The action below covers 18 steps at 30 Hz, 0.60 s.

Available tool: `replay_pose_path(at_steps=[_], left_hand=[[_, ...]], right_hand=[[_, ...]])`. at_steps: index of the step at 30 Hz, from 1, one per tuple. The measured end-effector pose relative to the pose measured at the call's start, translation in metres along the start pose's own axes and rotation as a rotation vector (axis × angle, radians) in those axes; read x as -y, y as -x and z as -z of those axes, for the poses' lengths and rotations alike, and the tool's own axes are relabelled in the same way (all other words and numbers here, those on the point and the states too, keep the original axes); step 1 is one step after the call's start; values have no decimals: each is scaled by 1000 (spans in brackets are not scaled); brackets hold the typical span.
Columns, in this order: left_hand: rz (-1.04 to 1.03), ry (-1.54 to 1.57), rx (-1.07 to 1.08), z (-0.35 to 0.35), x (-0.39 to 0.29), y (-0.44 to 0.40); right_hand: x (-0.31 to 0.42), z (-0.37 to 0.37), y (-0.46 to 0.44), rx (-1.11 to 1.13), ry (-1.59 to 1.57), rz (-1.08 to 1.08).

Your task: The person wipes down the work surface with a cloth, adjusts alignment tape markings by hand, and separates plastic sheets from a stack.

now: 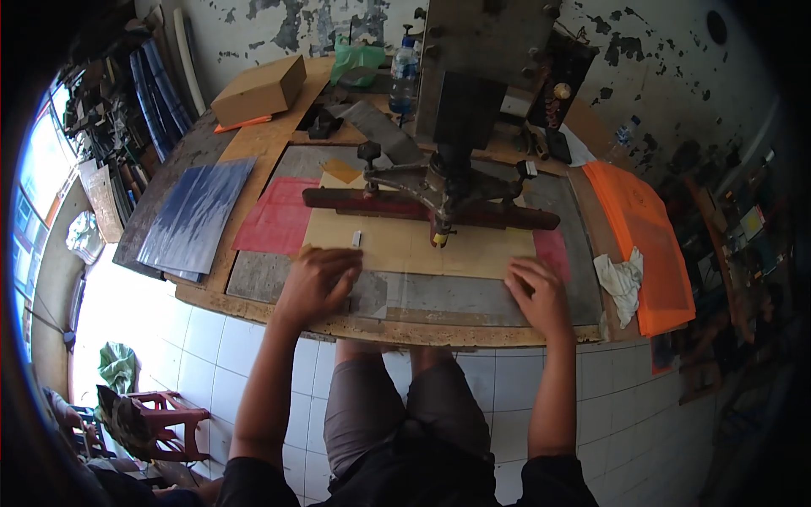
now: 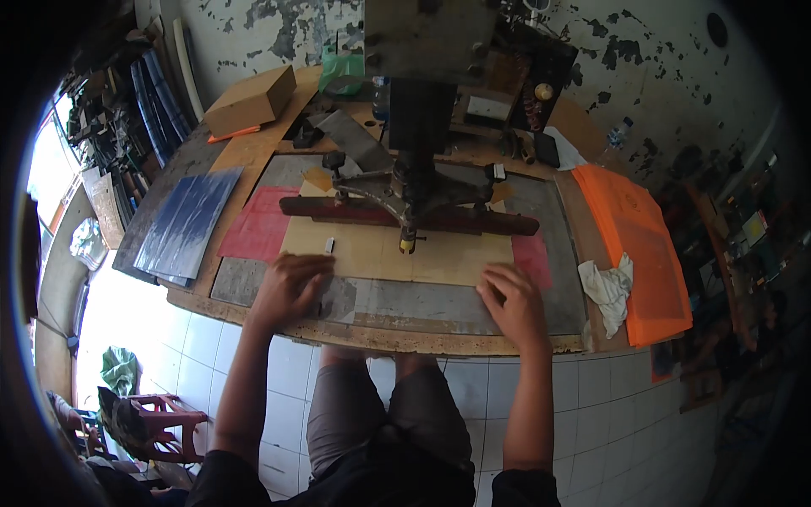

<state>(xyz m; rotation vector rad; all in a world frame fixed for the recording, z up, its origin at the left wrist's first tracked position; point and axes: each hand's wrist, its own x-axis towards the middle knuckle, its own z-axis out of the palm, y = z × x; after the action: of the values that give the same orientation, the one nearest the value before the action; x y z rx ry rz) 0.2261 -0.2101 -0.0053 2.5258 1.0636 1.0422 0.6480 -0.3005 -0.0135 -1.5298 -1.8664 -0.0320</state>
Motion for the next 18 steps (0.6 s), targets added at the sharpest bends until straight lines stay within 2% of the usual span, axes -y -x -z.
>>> replay_pose_path(at_steps=[2,4,7,10,18], left_hand=[[17,-10,-62,5,-2,17],[34,-77,-134,15,-3,35],[206,1,-260,16,5,52],[282,59,-335,13,5,53],[276,-6,-334,10,-3,50]], right_hand=[[6,8,19,-34,87,57],[6,13,38,-93,88,2],[5,14,51,-186,72,-51],[5,12,50,-218,12,-82],[6,9,54,-317,-4,-108]])
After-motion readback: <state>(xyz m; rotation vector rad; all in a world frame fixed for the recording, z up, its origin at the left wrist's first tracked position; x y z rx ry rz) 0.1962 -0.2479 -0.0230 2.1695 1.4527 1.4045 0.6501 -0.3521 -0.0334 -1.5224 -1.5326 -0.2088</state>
